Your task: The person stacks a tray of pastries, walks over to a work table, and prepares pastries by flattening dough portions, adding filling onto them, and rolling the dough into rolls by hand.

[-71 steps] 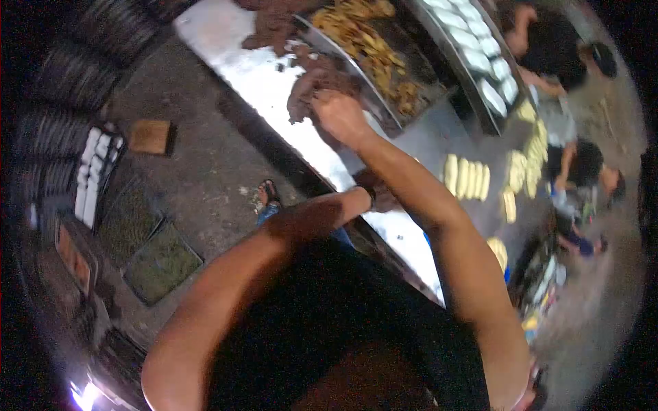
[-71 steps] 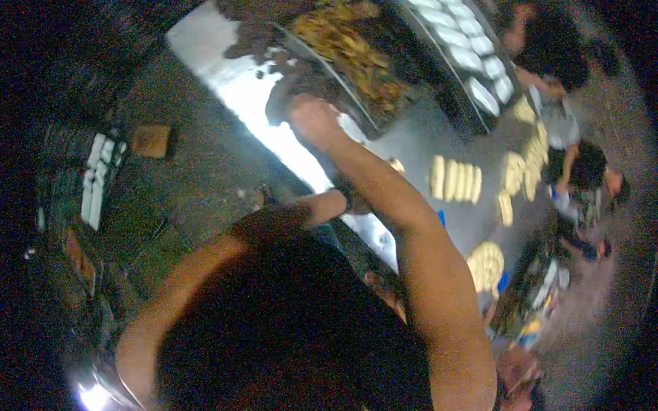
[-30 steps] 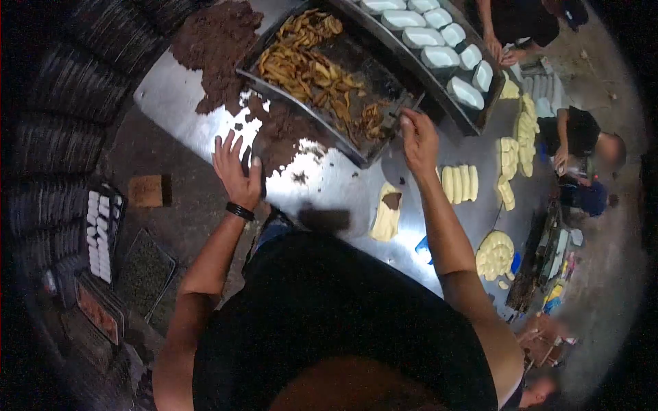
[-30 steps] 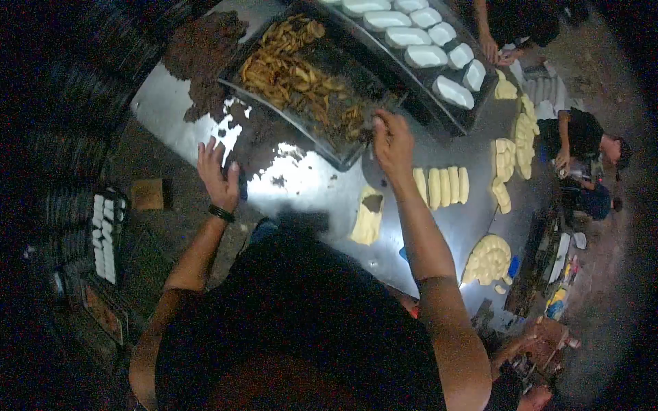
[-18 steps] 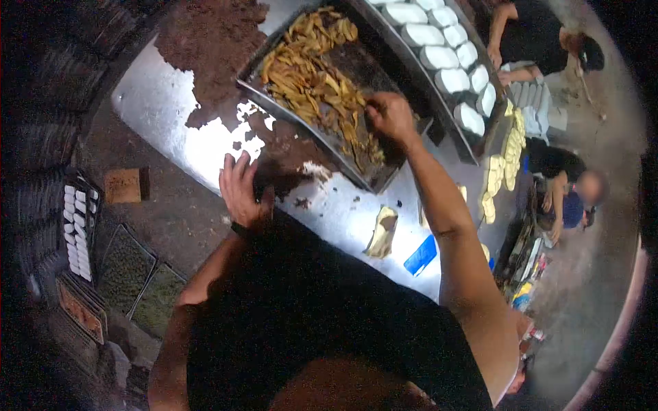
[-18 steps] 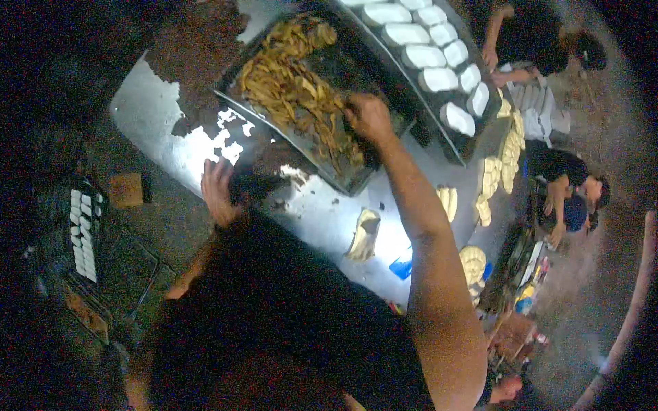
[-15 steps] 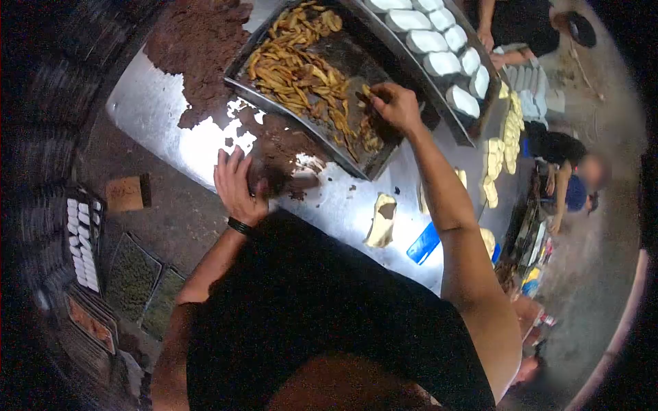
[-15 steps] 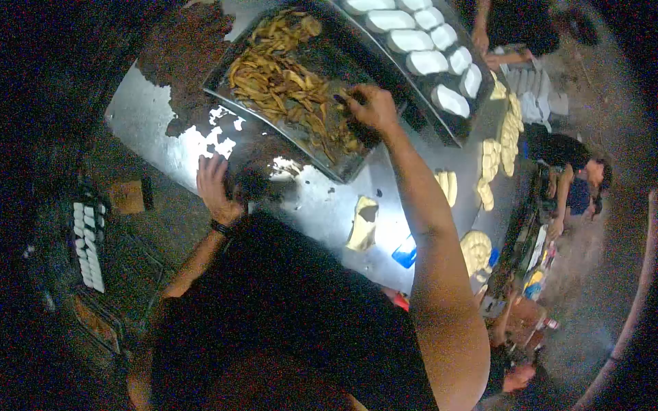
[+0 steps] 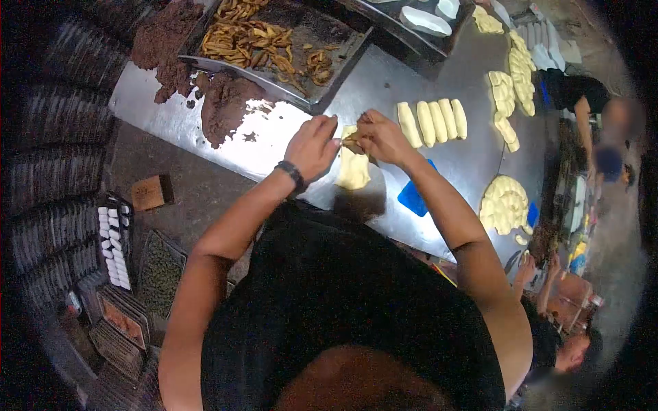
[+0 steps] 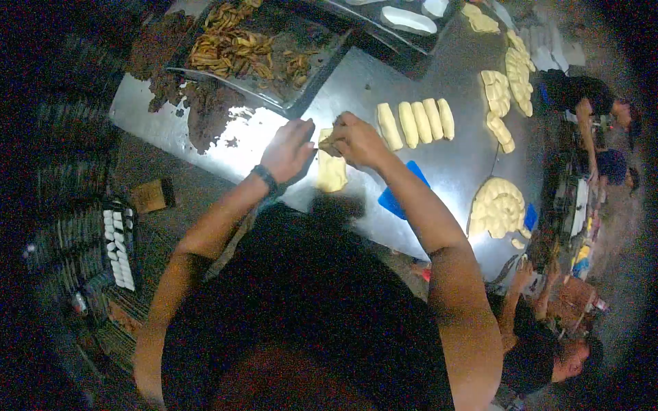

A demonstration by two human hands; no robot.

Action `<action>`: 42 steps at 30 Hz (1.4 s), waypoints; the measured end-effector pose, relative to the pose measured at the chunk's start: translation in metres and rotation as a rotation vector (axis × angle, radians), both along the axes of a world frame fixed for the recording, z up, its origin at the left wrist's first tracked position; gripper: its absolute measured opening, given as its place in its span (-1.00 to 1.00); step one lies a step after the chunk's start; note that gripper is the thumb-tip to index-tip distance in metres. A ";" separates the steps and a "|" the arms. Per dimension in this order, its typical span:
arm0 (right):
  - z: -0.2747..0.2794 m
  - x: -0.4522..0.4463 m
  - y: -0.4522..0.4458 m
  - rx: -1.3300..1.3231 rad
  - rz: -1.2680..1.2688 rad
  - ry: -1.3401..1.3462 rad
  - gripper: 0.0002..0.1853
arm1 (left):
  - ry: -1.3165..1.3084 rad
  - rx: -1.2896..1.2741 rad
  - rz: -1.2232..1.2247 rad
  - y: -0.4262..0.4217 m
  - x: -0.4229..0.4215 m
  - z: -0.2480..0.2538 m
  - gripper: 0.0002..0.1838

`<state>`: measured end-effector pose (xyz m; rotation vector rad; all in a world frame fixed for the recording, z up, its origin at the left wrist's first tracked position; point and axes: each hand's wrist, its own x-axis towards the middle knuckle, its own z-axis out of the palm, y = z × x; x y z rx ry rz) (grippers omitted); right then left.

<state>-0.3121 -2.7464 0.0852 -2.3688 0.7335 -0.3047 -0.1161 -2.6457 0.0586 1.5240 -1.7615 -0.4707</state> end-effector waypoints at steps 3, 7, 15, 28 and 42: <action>-0.007 0.002 -0.010 -0.024 -0.077 -0.032 -0.75 | -0.226 0.017 0.039 -0.005 -0.022 -0.005 -0.67; -0.001 0.008 -0.021 0.026 0.112 0.249 -0.69 | -0.097 -0.065 0.014 -0.002 -0.030 -0.026 -0.74; -0.004 -0.037 0.087 -0.285 0.039 -0.081 -0.60 | -0.176 -0.084 -0.103 0.068 -0.047 -0.021 -0.67; 0.019 -0.039 0.115 -0.116 0.015 0.027 -0.58 | -0.099 0.093 -0.142 0.104 -0.047 -0.012 -0.54; 0.021 -0.050 0.134 -0.122 -0.044 0.042 -0.45 | -0.160 0.057 -0.143 0.121 -0.052 -0.018 -0.46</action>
